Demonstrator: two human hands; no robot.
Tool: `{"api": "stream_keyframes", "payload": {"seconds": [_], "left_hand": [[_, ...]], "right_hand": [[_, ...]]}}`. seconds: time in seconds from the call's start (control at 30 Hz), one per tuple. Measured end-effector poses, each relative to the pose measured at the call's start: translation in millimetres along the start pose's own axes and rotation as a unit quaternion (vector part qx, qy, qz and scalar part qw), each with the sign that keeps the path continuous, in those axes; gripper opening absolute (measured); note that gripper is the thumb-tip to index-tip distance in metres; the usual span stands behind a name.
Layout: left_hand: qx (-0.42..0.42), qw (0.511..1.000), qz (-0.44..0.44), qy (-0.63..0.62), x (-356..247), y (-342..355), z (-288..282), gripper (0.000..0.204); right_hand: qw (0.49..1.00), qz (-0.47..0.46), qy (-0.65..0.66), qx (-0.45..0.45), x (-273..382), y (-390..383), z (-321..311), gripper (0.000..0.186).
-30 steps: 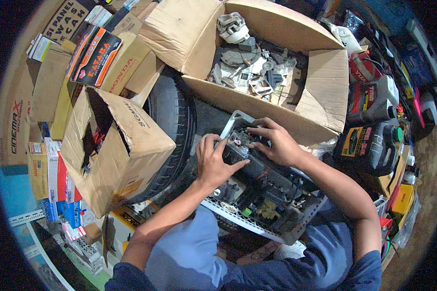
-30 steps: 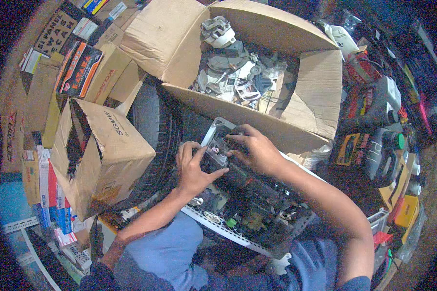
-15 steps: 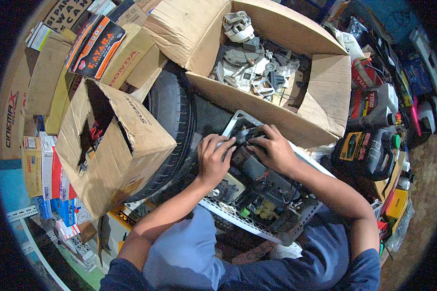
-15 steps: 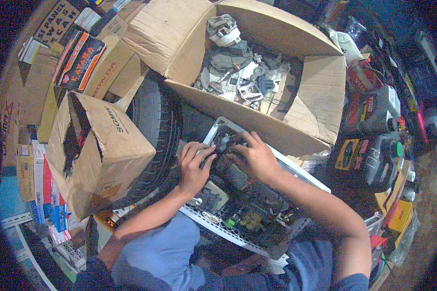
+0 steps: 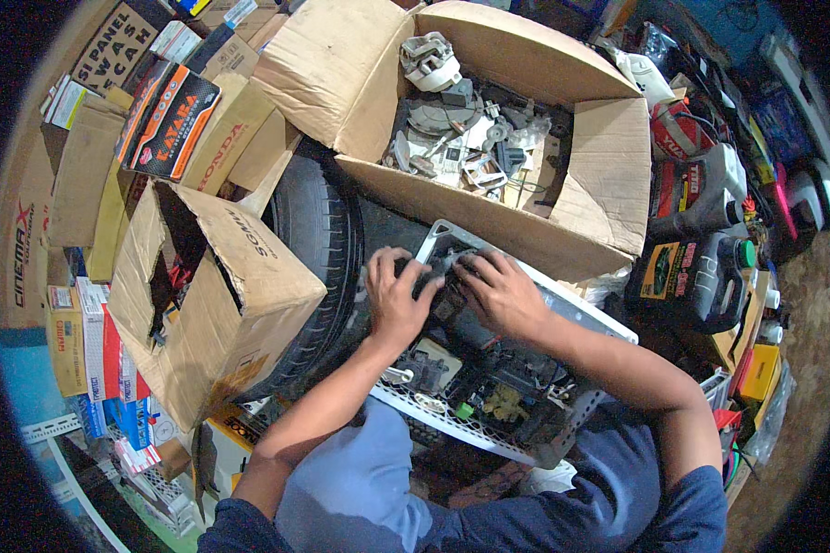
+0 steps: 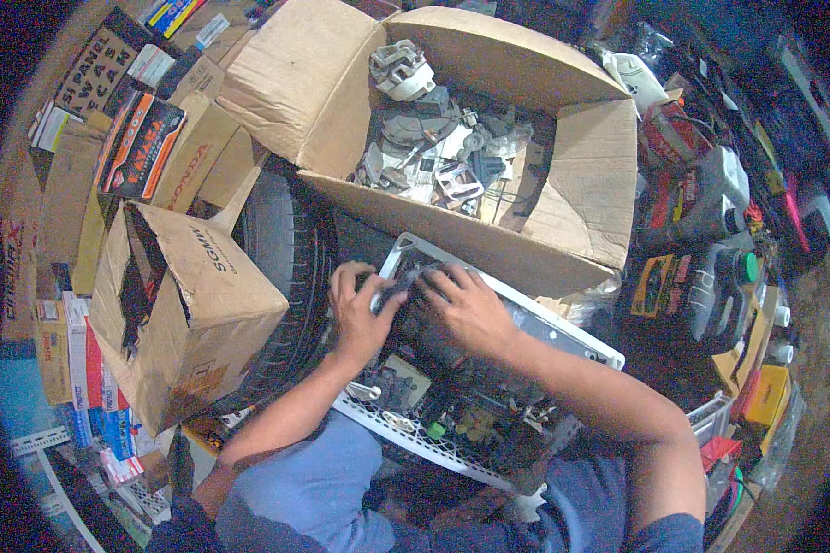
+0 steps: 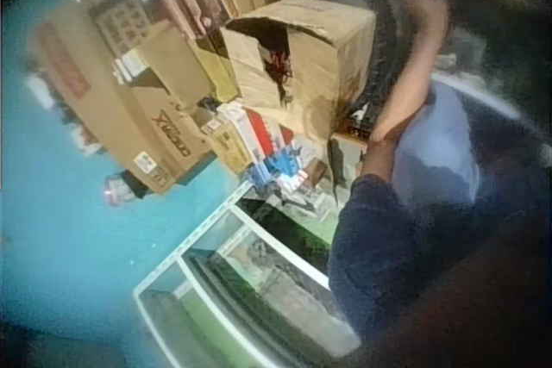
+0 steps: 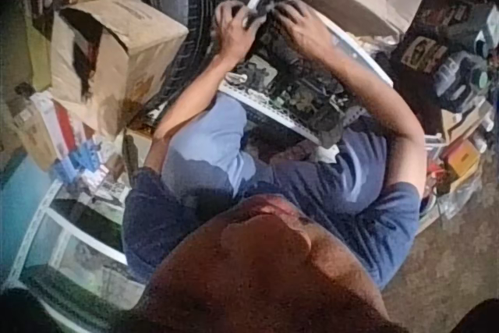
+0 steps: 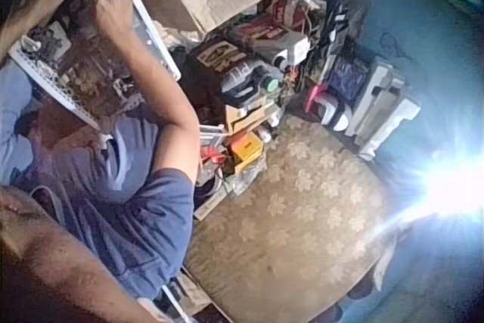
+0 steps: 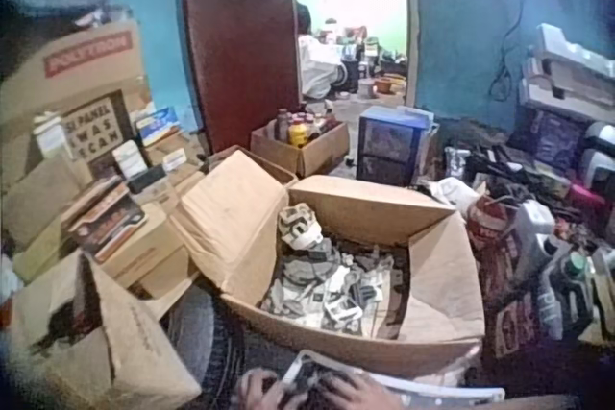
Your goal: The person picks up various electronic components by hand from a cardboard box and places them into an open plastic electronic housing on the floor.
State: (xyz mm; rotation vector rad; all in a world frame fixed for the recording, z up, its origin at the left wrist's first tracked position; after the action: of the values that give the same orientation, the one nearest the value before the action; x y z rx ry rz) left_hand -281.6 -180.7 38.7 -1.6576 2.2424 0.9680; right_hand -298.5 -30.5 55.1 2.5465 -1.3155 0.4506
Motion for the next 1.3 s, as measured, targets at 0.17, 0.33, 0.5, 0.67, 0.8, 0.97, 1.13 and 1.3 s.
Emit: {"api": "stream_keyframes", "payload": {"seconds": [0.17,0.33,0.5,0.67,0.8,0.97,1.13,1.3], "left_hand": [[0.021,0.999,-0.05,-0.006,13,-2,5,0.029],[0.016,0.998,-0.06,-0.028,11,-2,10,0.066],[0.061,0.982,-0.163,-0.075,37,2,16,0.062],[0.07,0.98,-0.178,-0.055,39,-10,24,0.056],[0.054,0.982,-0.179,-0.027,39,-11,22,0.055],[0.056,0.982,-0.176,-0.051,42,-9,24,0.054],[0.054,0.98,-0.177,-0.078,49,-7,22,0.056],[-0.015,0.998,-0.056,-0.021,26,6,4,0.061]], "right_hand": [[1.0,0.01,-0.001,0.012,0,7,-9,0.042],[1.0,0.007,-0.018,0.005,-3,6,1,0.044],[0.998,0.01,-0.05,0.046,-8,9,12,0.064],[0.998,0.023,-0.05,0.022,-7,9,5,0.07],[0.998,0.029,-0.032,0.041,-9,13,8,0.069],[0.999,0.009,-0.05,0.011,-11,9,14,0.065],[0.999,0.017,-0.033,0.013,-12,14,9,0.065],[1.0,0.0,-0.023,0.004,-14,8,13,0.066]]}}
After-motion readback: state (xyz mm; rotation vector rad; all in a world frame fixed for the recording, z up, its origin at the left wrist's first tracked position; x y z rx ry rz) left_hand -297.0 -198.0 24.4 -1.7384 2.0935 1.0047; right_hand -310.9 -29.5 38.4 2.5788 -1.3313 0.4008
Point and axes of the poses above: each hand's wrist, its own y-axis towards the middle knuckle, its own z-axis out of the palm, x = y × z, the point moved 9 cm from there along y, towards the middle knuckle, and after that the axes turned 14 degrees about z, right-handed, at the moved point
